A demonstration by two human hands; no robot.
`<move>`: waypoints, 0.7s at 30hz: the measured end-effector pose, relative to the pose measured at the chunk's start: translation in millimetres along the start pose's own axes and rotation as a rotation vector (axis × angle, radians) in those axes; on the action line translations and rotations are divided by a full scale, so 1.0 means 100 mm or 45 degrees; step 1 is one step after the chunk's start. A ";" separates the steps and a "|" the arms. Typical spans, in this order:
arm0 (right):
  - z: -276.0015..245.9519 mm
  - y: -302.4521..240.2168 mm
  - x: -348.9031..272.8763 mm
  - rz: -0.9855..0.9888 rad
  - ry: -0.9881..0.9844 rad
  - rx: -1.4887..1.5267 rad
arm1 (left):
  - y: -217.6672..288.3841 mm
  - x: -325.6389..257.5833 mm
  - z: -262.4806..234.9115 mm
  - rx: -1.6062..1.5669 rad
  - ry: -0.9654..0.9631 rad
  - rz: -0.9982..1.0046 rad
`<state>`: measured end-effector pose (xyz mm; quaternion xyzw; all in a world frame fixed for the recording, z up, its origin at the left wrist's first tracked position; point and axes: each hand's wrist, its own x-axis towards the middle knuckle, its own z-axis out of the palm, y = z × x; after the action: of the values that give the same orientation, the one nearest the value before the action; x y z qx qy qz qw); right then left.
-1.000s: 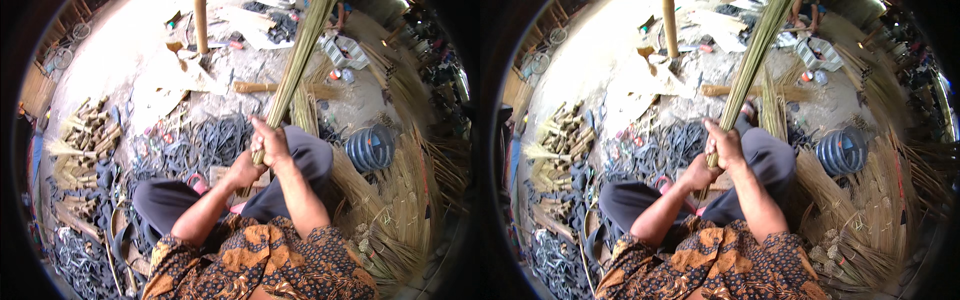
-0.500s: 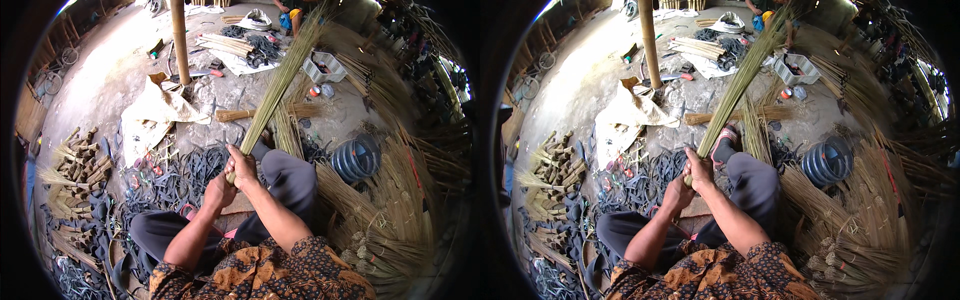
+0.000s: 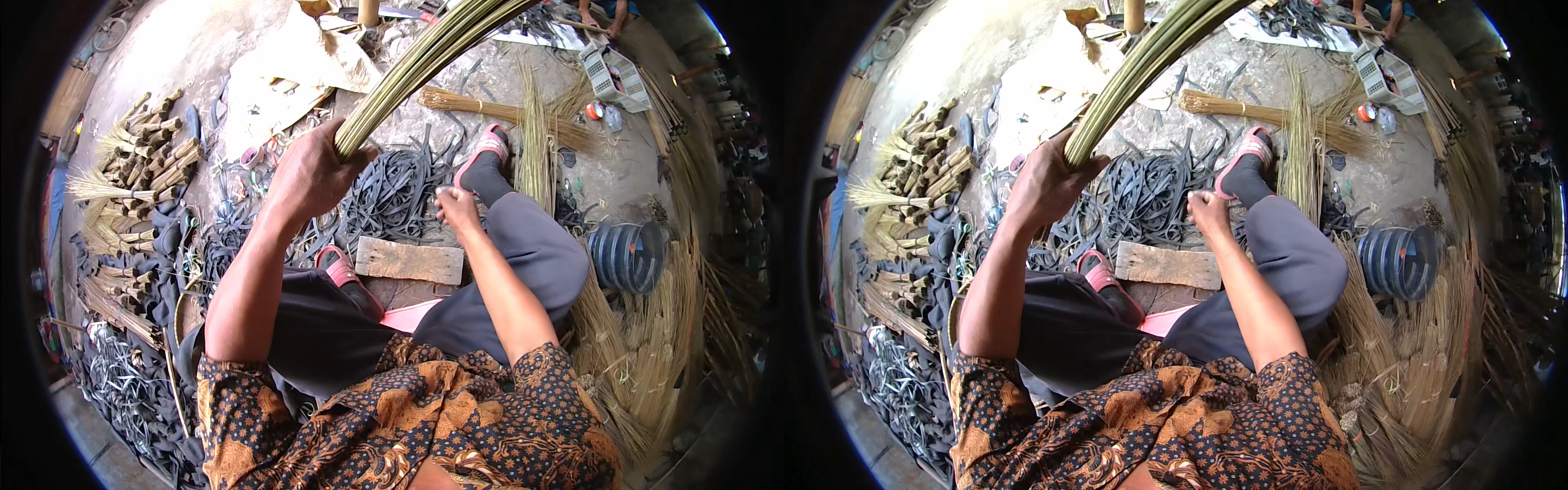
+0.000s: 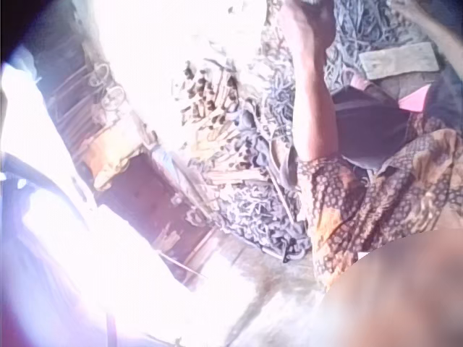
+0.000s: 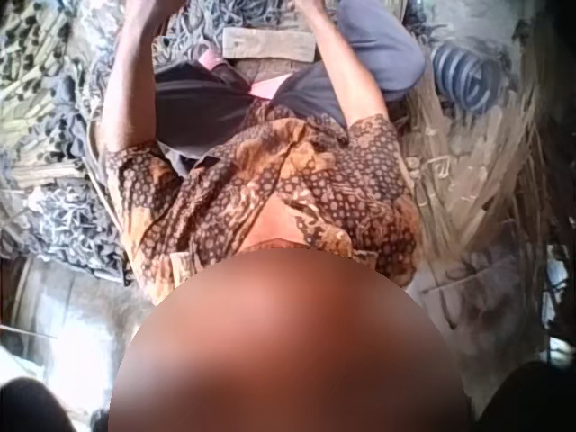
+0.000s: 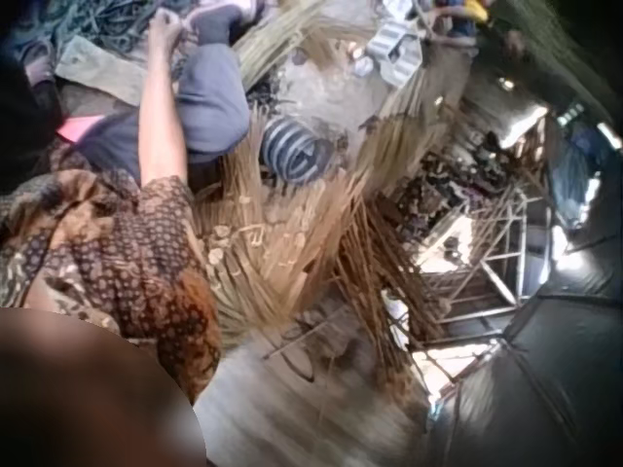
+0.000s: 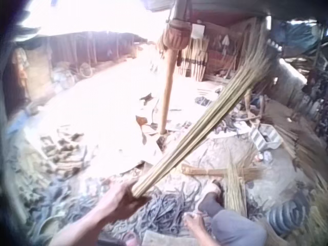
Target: The person gathers thin sticks, aligns them into bundles, and ties them with black strips. The person repeats this process multiple times, placing finished bundles aside.
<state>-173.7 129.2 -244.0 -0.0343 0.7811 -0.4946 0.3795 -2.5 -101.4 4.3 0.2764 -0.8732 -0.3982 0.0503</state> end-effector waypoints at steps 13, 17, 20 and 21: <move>0.79 0.55 0.95 0.194 0.386 -0.835 | -0.14 -0.03 -0.16 -0.136 0.202 -0.155; 0.71 0.56 1.09 0.248 0.274 -0.990 | -0.17 -0.02 -0.15 -0.120 0.208 -0.162; 0.63 0.62 1.09 0.216 0.202 -0.979 | -0.19 -0.04 -0.15 -0.102 0.186 -0.184; 0.62 0.63 1.10 0.175 0.204 -0.984 | -0.19 -0.04 -0.15 -0.101 0.173 -0.200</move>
<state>-192.3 68.0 -369.7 -0.0834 0.9372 -0.1390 0.3089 14.2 -119.3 1.5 0.3682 -0.8271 -0.4154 0.0888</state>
